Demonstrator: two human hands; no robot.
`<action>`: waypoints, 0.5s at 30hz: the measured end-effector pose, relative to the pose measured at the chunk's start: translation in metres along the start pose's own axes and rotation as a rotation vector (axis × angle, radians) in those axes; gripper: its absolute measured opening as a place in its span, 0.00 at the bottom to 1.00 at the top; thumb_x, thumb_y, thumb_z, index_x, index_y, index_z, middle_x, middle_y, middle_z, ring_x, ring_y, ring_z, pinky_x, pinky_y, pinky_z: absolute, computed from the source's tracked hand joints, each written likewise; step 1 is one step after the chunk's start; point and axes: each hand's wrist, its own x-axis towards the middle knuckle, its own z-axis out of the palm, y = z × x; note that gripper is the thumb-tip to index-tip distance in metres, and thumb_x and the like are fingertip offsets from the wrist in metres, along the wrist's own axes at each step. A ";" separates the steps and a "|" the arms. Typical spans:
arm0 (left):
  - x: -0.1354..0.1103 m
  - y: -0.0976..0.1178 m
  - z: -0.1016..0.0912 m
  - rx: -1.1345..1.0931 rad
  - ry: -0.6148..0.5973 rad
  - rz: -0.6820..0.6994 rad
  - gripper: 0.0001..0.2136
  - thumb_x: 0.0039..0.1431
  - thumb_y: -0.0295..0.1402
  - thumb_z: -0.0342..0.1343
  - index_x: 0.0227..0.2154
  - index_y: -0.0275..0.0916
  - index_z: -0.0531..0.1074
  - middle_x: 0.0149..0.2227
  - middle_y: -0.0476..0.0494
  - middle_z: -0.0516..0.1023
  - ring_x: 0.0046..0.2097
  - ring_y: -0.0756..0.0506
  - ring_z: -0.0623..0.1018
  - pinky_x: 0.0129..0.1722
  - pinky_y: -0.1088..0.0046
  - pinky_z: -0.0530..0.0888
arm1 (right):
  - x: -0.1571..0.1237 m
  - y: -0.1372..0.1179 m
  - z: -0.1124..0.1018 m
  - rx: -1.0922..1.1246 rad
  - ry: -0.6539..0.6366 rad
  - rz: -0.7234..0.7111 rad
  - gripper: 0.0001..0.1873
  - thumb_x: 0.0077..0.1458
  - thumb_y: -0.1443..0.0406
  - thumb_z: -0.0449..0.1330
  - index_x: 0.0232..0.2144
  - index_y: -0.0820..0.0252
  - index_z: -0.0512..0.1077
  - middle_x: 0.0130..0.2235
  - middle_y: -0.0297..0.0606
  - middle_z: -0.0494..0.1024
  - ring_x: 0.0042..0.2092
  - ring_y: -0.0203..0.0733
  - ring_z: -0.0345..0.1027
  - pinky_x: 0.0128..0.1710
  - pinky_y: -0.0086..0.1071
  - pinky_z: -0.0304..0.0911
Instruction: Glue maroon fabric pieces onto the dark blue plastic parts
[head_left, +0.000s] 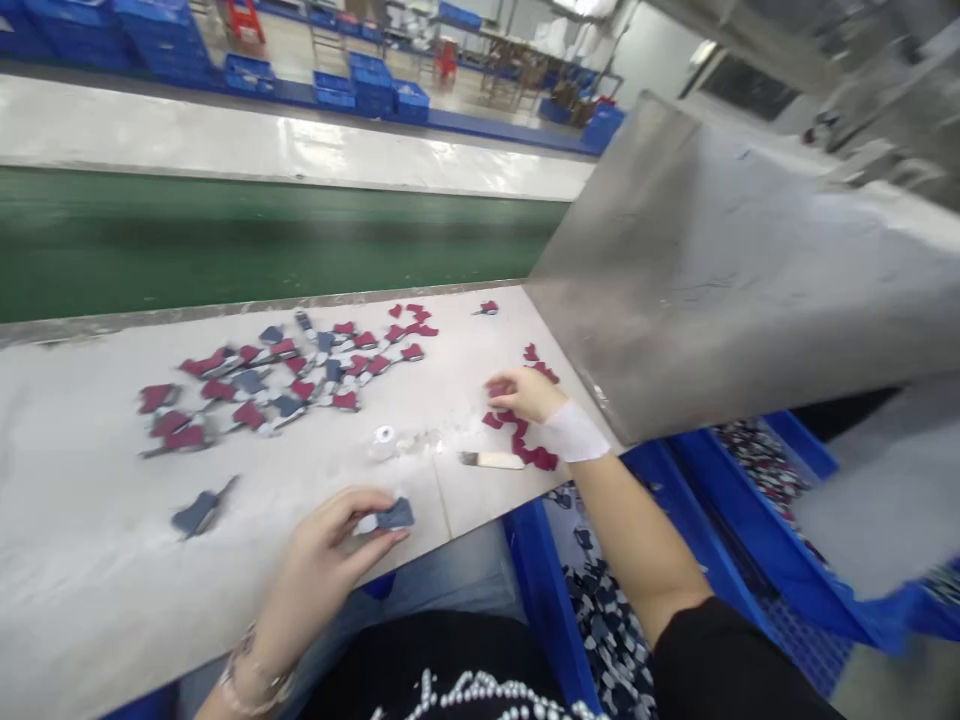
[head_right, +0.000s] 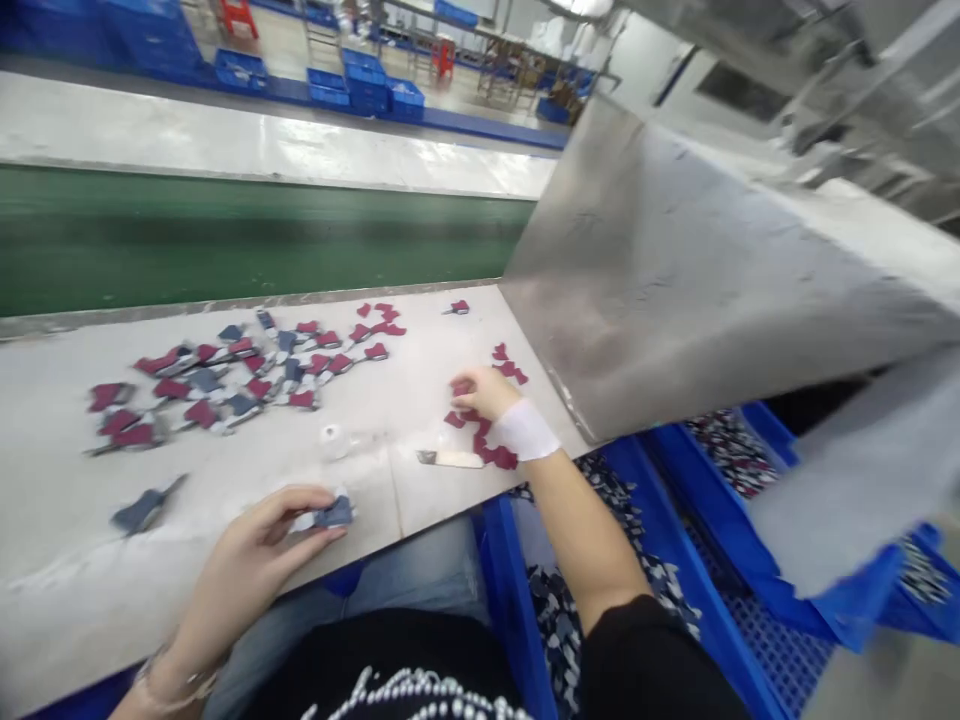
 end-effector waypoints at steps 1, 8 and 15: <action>-0.002 0.006 0.003 -0.039 0.025 0.000 0.10 0.54 0.40 0.66 0.36 0.43 0.77 0.40 0.45 0.82 0.43 0.43 0.82 0.45 0.66 0.82 | -0.008 -0.006 -0.001 0.033 0.014 -0.016 0.16 0.63 0.59 0.60 0.45 0.68 0.72 0.42 0.40 0.75 0.43 0.35 0.72 0.45 0.35 0.73; -0.004 0.019 0.025 -0.361 0.282 0.090 0.12 0.50 0.32 0.70 0.34 0.40 0.72 0.39 0.45 0.76 0.41 0.48 0.80 0.38 0.74 0.80 | -0.086 -0.060 0.029 0.370 -0.121 -0.183 0.27 0.54 0.52 0.67 0.51 0.62 0.73 0.41 0.44 0.80 0.41 0.41 0.78 0.44 0.32 0.76; -0.008 0.018 0.024 -0.241 0.389 0.267 0.11 0.51 0.29 0.70 0.36 0.40 0.74 0.37 0.46 0.77 0.40 0.49 0.79 0.39 0.74 0.78 | -0.113 -0.094 0.078 0.588 -0.386 -0.296 0.09 0.53 0.58 0.68 0.35 0.56 0.81 0.40 0.40 0.81 0.41 0.38 0.78 0.41 0.24 0.76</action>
